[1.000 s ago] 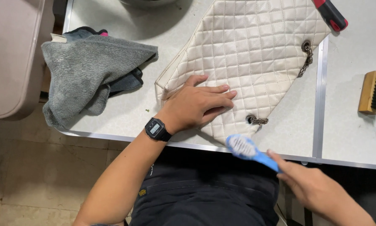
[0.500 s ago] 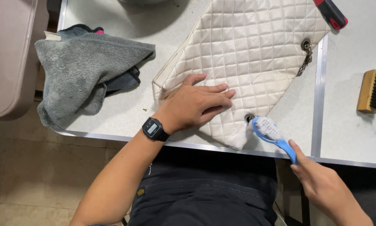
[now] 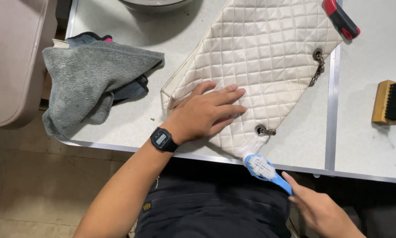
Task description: Cleaning a white quilted leather bag using a toothbrush, cleaning foam, and a cloth.
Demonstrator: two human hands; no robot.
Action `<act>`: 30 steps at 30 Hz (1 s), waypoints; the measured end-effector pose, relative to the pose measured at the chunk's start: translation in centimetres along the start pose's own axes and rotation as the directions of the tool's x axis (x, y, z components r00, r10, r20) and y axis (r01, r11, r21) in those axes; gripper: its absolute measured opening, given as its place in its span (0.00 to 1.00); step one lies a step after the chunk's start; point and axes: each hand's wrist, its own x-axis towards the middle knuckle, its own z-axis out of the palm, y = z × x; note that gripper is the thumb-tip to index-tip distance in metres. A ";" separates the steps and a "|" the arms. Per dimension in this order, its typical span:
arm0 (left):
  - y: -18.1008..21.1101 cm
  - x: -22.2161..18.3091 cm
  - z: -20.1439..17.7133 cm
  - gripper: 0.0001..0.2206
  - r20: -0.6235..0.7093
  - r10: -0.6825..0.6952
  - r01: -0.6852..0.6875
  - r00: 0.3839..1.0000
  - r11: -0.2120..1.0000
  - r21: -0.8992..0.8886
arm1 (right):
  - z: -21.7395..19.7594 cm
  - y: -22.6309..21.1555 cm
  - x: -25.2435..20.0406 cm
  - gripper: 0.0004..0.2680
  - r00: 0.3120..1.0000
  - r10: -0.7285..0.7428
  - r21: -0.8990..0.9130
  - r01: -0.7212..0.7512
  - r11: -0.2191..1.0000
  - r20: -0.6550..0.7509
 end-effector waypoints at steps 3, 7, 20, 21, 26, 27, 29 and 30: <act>0.1 0.1 0.0 0.11 0.020 -0.006 0.005 1.000 1.000 0.014 | 0.4 0.9 -0.8 0.27 0.935 0.346 -0.147 -0.355 0.923 -0.080; 0.1 0.3 -0.2 0.11 0.040 -0.038 0.038 0.998 0.999 -0.008 | 0.4 0.3 -0.1 0.27 0.981 0.184 -0.110 -0.190 0.976 -0.059; -0.1 0.1 0.4 0.11 0.016 -0.044 0.044 0.999 0.999 -0.014 | 1.3 0.0 0.5 0.26 0.979 0.065 -0.194 -0.103 0.976 -0.193; -0.1 0.2 0.4 0.11 0.014 -0.044 0.044 0.999 0.999 -0.015 | 1.8 0.1 0.0 0.26 0.979 0.065 -0.196 -0.103 0.975 -0.193; 0.1 0.1 0.3 0.11 0.018 -0.040 0.040 0.999 0.999 -0.013 | 1.6 -0.4 0.1 0.26 0.977 0.213 -0.330 -0.199 0.923 0.005; 0.3 0.1 0.5 0.11 0.021 -0.035 0.035 0.999 0.999 -0.022 | 2.0 -0.7 -0.5 0.26 0.975 0.222 -0.328 -0.209 0.921 0.003; 0.0 0.1 0.2 0.12 0.043 -0.049 0.049 0.998 0.999 -0.015 | 2.2 -0.9 -0.1 0.25 0.966 0.087 -0.224 -0.143 0.964 -0.243; 0.0 0.2 0.2 0.12 0.044 -0.050 0.051 0.998 0.998 -0.020 | 2.3 -0.9 -0.2 0.25 0.967 0.091 -0.224 -0.146 0.964 -0.240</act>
